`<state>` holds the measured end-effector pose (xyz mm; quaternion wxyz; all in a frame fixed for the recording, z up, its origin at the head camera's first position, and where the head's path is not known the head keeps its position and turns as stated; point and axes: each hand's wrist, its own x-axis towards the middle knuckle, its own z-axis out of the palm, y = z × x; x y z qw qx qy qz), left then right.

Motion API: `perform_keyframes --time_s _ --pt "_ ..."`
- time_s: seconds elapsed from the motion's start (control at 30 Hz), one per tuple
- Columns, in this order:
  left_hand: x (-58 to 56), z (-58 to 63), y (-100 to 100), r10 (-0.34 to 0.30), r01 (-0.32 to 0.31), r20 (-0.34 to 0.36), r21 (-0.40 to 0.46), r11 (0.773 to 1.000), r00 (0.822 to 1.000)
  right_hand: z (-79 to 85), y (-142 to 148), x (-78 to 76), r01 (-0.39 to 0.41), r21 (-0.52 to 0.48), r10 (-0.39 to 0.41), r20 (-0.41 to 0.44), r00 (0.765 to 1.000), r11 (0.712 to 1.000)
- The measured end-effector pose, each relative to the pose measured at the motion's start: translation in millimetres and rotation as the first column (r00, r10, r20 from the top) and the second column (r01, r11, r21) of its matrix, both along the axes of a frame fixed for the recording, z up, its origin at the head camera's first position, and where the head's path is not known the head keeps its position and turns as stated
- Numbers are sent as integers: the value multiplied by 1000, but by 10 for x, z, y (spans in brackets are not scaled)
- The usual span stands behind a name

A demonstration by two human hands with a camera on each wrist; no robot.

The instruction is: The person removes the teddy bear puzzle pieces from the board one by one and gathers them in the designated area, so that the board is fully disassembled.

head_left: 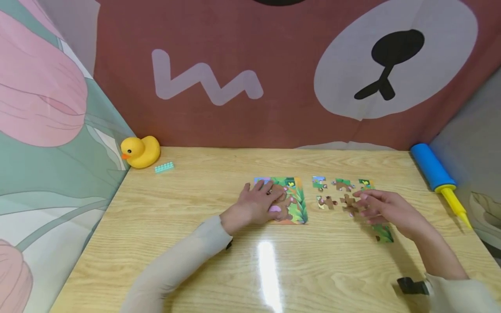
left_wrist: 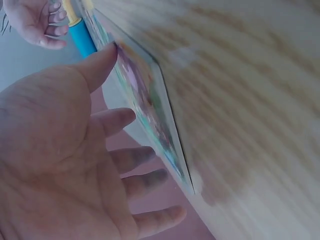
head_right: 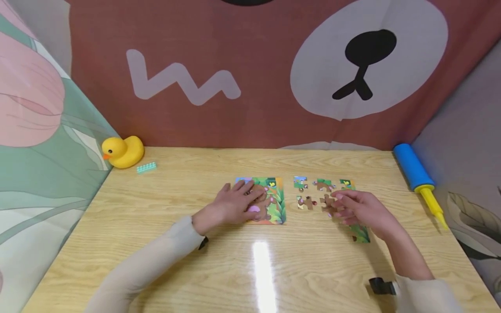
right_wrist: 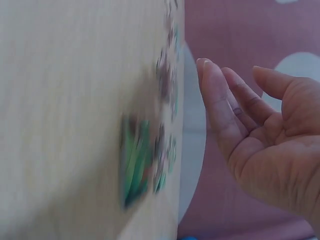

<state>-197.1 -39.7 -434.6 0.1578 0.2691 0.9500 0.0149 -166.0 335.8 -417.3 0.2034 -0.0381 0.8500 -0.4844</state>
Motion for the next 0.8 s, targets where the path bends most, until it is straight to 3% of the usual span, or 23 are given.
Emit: perform_keyframes --time_s 0.3,0.6,0.8 --pt "-46 28 -179 59 -57 81 -21 998 995 -37 -513 -214 -76 -60 79 46 996 995" --pt "-91 30 -278 62 -61 140 -10 998 988 -101 -958 -343 -150 -139 154 15 988 979" --pt "-100 30 -321 46 -49 158 14 999 986 -178 -1134 -394 -173 -172 189 84 978 970"
